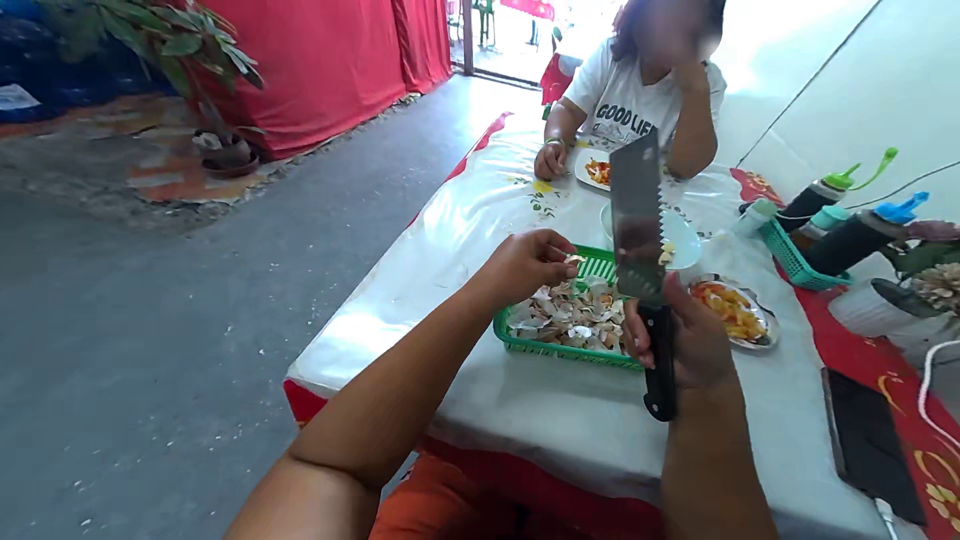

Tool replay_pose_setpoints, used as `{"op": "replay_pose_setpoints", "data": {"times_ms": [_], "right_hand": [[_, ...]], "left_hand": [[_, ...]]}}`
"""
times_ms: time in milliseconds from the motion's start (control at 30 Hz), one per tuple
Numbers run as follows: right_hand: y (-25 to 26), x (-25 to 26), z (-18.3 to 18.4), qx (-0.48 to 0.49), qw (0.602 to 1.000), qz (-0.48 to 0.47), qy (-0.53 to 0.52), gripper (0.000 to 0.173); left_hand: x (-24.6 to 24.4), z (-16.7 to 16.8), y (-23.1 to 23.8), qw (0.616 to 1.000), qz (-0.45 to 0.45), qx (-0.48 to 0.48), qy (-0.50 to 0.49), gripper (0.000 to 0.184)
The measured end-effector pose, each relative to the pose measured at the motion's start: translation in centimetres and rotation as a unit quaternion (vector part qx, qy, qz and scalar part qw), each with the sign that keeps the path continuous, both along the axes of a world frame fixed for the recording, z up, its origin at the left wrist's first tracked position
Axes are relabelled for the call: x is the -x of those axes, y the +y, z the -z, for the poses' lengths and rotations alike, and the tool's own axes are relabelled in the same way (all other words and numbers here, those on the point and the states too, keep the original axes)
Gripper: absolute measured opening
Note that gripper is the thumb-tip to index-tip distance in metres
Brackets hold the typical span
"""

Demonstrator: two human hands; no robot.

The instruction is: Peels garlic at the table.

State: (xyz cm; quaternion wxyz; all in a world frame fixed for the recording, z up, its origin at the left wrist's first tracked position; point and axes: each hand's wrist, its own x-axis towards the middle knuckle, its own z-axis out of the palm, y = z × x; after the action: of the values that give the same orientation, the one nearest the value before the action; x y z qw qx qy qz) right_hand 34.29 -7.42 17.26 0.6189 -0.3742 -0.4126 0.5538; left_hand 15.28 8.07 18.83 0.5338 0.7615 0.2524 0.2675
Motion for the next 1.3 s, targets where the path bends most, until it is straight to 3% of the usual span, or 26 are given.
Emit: {"op": "replay_pose_setpoints", "data": {"times_ms": [67, 233, 700, 800, 1067, 1200, 1300], "right_hand": [[0.1, 0.3, 0.1, 0.001, 0.999, -0.023, -0.022, 0.055], [-0.1, 1.8, 0.2, 0.008, 0.997, -0.049, -0.061, 0.072], [0.0, 2.6, 0.4, -0.03, 0.995, -0.014, -0.094, 0.066], [0.1, 2.7, 0.4, -0.025, 0.995, -0.011, -0.095, 0.068], [-0.1, 2.5, 0.3, -0.033, 0.995, 0.014, -0.09, 0.063], [-0.1, 2.3, 0.3, -0.035, 0.996, 0.02, -0.076, 0.066], [-0.1, 2.3, 0.3, -0.035, 0.996, 0.023, -0.078, 0.065]], "left_hand": [[0.1, 0.1, -0.4, 1.0, -0.013, 0.006, -0.024, 0.02], [0.9, 0.1, -0.8, 0.997, 0.007, 0.017, -0.07, 0.011], [0.7, -0.1, -1.4, 0.979, 0.029, 0.155, -0.128, 0.014], [0.6, 0.2, -1.5, 0.981, 0.033, 0.136, -0.131, 0.015], [0.7, 0.4, -1.0, 0.992, 0.057, 0.056, -0.102, 0.039], [0.5, 0.9, -0.7, 0.997, 0.037, -0.012, -0.064, 0.024], [0.6, 1.0, -0.6, 0.997, 0.044, -0.026, -0.065, 0.028]]}}
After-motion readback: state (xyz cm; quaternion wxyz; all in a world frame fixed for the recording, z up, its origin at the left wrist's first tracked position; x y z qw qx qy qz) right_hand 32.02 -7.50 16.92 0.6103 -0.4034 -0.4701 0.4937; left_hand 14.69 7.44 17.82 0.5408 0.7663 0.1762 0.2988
